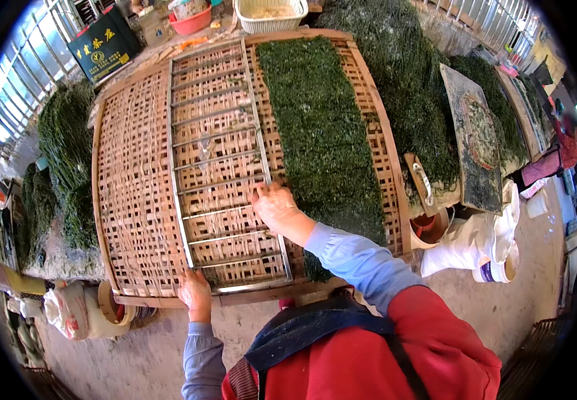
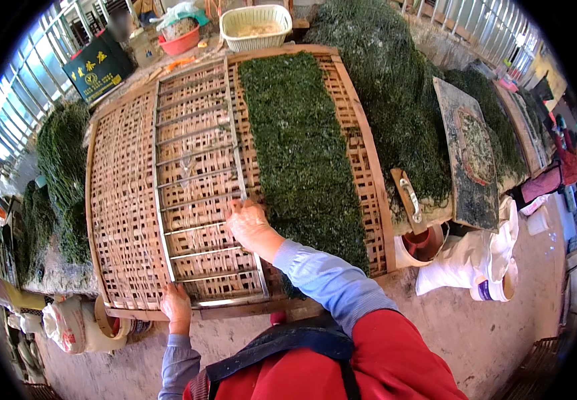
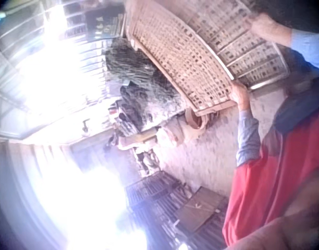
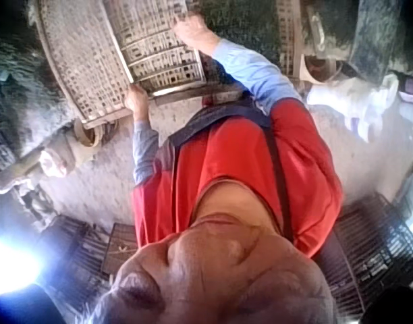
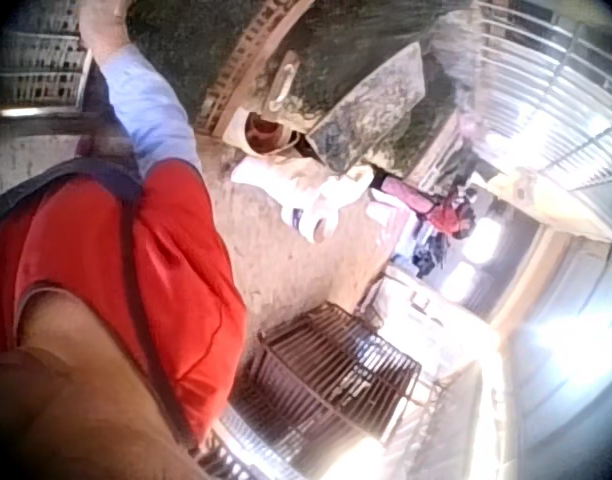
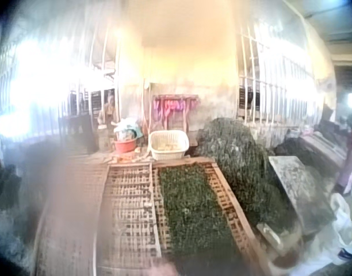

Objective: The person processes tea leaves by hand, transferring them from large piles onto drying racks and using a rectangular tool to spread and level the leaves across the mesh surface.

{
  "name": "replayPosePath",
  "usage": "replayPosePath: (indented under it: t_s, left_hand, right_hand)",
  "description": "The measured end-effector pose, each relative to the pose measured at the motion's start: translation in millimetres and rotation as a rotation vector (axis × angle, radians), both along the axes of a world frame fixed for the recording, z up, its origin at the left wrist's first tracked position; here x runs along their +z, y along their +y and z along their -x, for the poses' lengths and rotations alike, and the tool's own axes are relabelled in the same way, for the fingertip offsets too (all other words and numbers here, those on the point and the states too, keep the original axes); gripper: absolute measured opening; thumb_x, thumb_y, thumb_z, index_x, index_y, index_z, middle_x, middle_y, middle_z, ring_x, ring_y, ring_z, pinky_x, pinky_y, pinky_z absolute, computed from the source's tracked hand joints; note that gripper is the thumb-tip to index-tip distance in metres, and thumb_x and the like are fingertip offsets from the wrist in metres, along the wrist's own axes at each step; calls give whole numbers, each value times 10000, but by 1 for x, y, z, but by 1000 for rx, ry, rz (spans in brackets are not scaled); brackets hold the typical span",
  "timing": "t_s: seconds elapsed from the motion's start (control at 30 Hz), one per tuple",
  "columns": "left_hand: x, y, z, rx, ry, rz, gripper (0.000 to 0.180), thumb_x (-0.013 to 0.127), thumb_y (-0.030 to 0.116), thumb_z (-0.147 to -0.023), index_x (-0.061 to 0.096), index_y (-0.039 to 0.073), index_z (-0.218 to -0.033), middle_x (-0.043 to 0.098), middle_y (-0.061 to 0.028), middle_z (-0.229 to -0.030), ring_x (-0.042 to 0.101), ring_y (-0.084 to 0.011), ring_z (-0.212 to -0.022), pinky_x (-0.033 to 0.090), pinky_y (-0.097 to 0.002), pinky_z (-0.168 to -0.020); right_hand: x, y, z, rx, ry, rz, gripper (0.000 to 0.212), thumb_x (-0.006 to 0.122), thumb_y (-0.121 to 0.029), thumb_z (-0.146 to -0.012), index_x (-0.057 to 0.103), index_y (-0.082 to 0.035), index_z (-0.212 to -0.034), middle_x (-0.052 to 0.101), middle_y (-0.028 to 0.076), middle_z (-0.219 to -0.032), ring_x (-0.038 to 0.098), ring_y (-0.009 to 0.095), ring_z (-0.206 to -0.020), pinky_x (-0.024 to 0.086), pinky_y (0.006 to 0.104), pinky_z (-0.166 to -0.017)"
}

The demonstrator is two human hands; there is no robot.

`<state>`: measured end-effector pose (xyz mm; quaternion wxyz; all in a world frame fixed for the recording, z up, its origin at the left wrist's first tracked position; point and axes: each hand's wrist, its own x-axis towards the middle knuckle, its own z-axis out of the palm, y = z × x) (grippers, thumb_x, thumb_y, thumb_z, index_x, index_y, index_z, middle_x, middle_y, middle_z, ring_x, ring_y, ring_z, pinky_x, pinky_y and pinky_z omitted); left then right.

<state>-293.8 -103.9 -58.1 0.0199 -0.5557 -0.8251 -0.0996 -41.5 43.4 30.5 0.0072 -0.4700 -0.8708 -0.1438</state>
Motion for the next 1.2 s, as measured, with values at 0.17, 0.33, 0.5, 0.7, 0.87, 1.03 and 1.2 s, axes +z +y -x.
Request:
replayPosePath:
  t_s: [0.17,0.33,0.5,0.7,0.87,1.03,1.2]
  left_hand:
    - [-11,4,0,-7,54,-38,220,509,229,-857,502,23,-935,571,-205,-861,583,-371,-741,453,-473,-621]
    - [0,2,-4,98,-85,152,294,501,247,-858,493,15,-1037,525,-228,-1061,575,-388,-875,449,-478,-710]
    - [0,2,-5,108,-99,125,289,508,240,-852,489,26,-1045,530,-218,-1014,568,-386,-862,441,-487,-701]
    - [-3,2,-2,64,-83,72,263,507,221,-847,494,15,-1010,545,-214,-969,565,-388,-809,438,-491,-682]
    - [-3,-4,8,63,-78,65,238,508,208,-842,495,10,-974,538,-219,-994,567,-394,-780,440,-497,-648]
    - [10,8,-7,39,-81,92,244,532,209,-833,497,14,-976,545,-183,-909,573,-358,-797,460,-462,-649]
    - [-5,3,1,6,-109,52,208,545,199,-814,490,27,-919,544,-172,-893,568,-360,-778,452,-461,-625]
  right_hand:
    - [7,21,-11,181,235,237,93,542,-30,-745,599,-56,-677,569,85,-624,598,191,-619,538,347,-572]
    - [47,104,-43,-113,670,218,32,592,-55,-769,604,-85,-770,617,96,-732,613,212,-670,537,334,-586]
    - [50,134,-23,-206,611,366,296,578,-79,-802,606,-146,-1088,653,120,-931,643,226,-741,544,353,-647]
    - [50,156,-5,-177,260,218,150,505,-28,-808,646,-47,-855,622,123,-756,631,223,-705,553,322,-609]
    - [116,168,-6,-391,1314,414,189,531,19,-791,545,-41,-612,549,56,-673,559,106,-589,520,228,-440]
    - [72,226,-18,-251,886,109,124,587,-76,-814,587,-48,-693,587,100,-767,599,148,-690,554,249,-568]
    - [32,238,12,-211,78,-135,128,551,-65,-816,647,-33,-895,610,122,-783,614,189,-707,557,284,-606]
